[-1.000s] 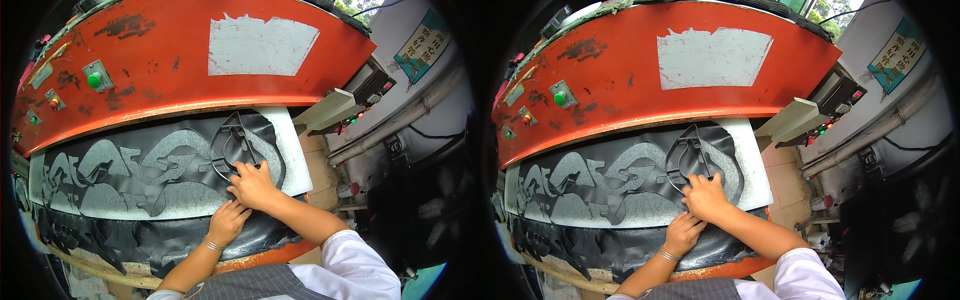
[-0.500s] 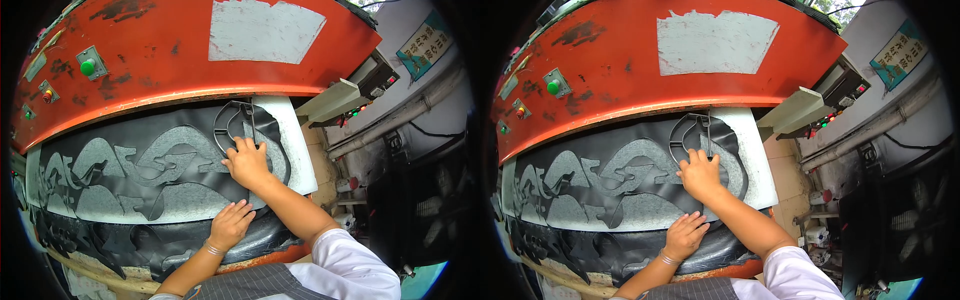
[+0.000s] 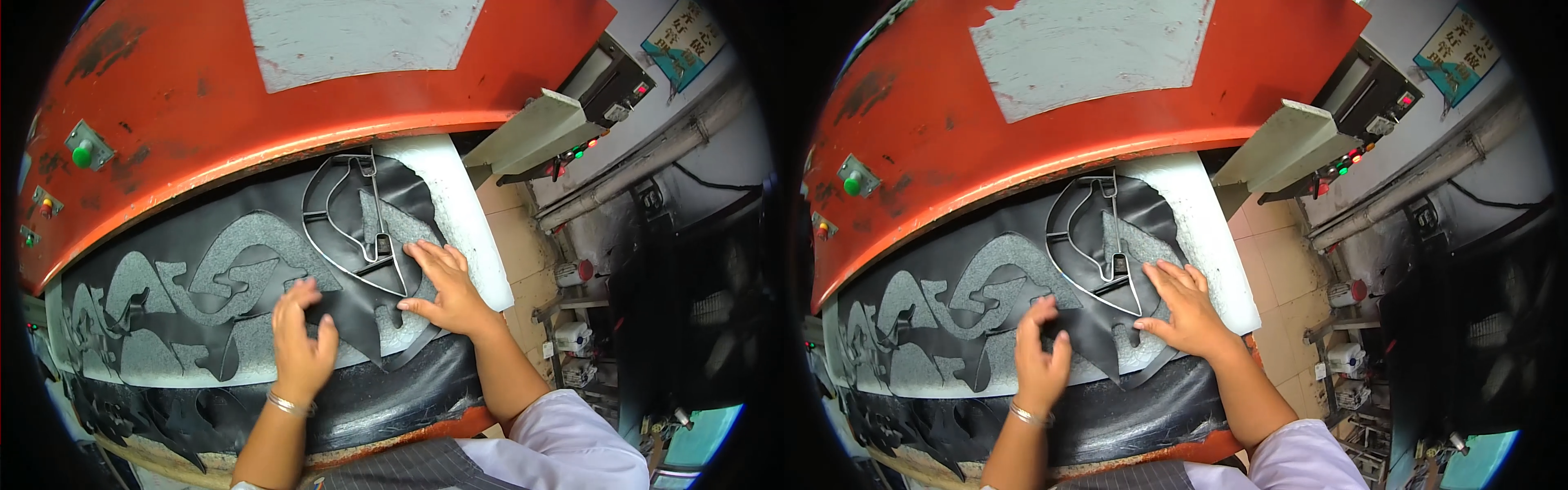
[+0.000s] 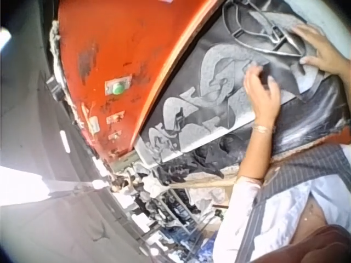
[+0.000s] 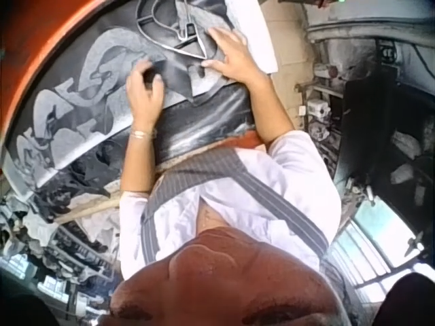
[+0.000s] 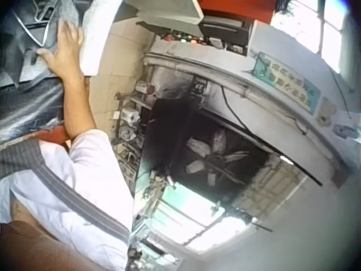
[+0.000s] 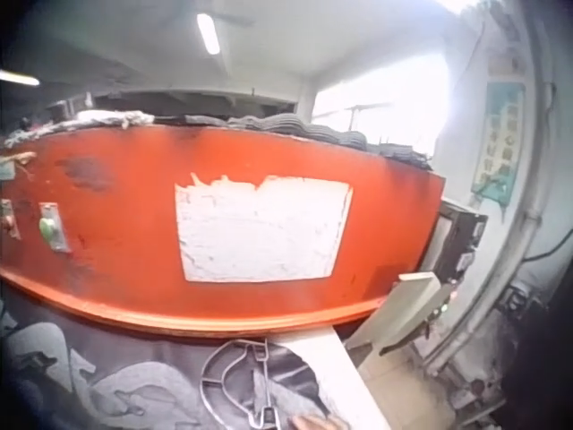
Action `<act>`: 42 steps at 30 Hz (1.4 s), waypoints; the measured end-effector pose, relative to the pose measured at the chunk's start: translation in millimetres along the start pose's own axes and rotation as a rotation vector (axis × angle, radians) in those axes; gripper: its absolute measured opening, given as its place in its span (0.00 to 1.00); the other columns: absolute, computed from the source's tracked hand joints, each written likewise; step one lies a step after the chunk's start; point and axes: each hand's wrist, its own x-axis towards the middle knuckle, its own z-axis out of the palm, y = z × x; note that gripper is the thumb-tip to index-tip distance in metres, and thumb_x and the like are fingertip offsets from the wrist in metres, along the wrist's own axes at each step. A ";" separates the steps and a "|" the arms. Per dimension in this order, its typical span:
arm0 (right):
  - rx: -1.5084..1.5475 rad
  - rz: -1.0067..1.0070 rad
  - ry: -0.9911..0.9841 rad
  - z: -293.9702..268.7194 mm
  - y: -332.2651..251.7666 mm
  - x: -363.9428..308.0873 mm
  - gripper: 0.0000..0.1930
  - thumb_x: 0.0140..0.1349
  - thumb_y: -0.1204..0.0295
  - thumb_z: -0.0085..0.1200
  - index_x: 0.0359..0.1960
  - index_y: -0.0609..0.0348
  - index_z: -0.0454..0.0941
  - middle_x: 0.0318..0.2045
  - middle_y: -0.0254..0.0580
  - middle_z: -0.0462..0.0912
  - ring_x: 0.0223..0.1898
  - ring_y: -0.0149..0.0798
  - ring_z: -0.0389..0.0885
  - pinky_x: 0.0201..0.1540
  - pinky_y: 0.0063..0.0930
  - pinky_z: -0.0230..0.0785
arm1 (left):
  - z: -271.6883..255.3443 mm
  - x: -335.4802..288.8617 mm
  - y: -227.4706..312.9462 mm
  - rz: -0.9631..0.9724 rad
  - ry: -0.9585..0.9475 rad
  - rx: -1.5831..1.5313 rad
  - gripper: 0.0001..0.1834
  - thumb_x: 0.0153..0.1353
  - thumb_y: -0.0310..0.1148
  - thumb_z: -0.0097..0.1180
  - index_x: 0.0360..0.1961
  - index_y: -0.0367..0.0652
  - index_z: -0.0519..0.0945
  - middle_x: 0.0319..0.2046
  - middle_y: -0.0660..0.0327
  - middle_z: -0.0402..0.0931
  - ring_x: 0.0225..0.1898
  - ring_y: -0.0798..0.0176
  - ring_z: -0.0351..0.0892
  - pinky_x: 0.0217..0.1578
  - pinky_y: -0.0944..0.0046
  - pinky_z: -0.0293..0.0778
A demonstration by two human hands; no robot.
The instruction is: Operating a hydraulic press to cut components from a leather sheet using metal dies.
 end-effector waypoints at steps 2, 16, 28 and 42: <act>0.035 -0.005 0.007 0.7 -0.9 4.9 0.48 0.52 0.48 0.64 0.68 0.66 0.58 0.63 0.53 0.68 0.69 0.50 0.59 0.70 0.51 0.38 | 11.5 18.5 -18.3 -0.089 -0.005 0.012 0.18 0.54 0.26 0.55 0.47 0.38 0.71 0.58 0.45 0.72 0.63 0.44 0.66 0.64 0.46 0.56; 0.059 -0.283 0.038 3.6 15.9 20.9 0.14 0.54 0.65 0.63 0.40 0.54 0.77 0.57 0.53 0.75 0.65 0.51 0.67 0.68 0.50 0.53 | 34.6 27.5 -11.7 -0.046 -0.034 0.248 0.16 0.54 0.28 0.57 0.43 0.41 0.70 0.61 0.46 0.70 0.68 0.45 0.61 0.68 0.45 0.49; 0.163 -0.275 -0.045 -9.5 22.7 16.2 0.15 0.53 0.70 0.64 0.41 0.60 0.79 0.57 0.52 0.77 0.64 0.49 0.69 0.67 0.47 0.57 | 30.7 23.4 -15.8 -0.107 -0.011 0.072 0.13 0.53 0.26 0.57 0.41 0.40 0.73 0.53 0.45 0.77 0.65 0.48 0.66 0.68 0.47 0.49; 0.159 -0.183 -0.055 -8.8 26.1 23.6 0.36 0.55 0.70 0.62 0.66 0.60 0.64 0.63 0.52 0.70 0.64 0.51 0.68 0.68 0.44 0.53 | 30.0 28.9 -14.8 -0.012 -0.092 0.233 0.15 0.52 0.30 0.60 0.41 0.41 0.73 0.60 0.44 0.71 0.66 0.46 0.64 0.68 0.46 0.49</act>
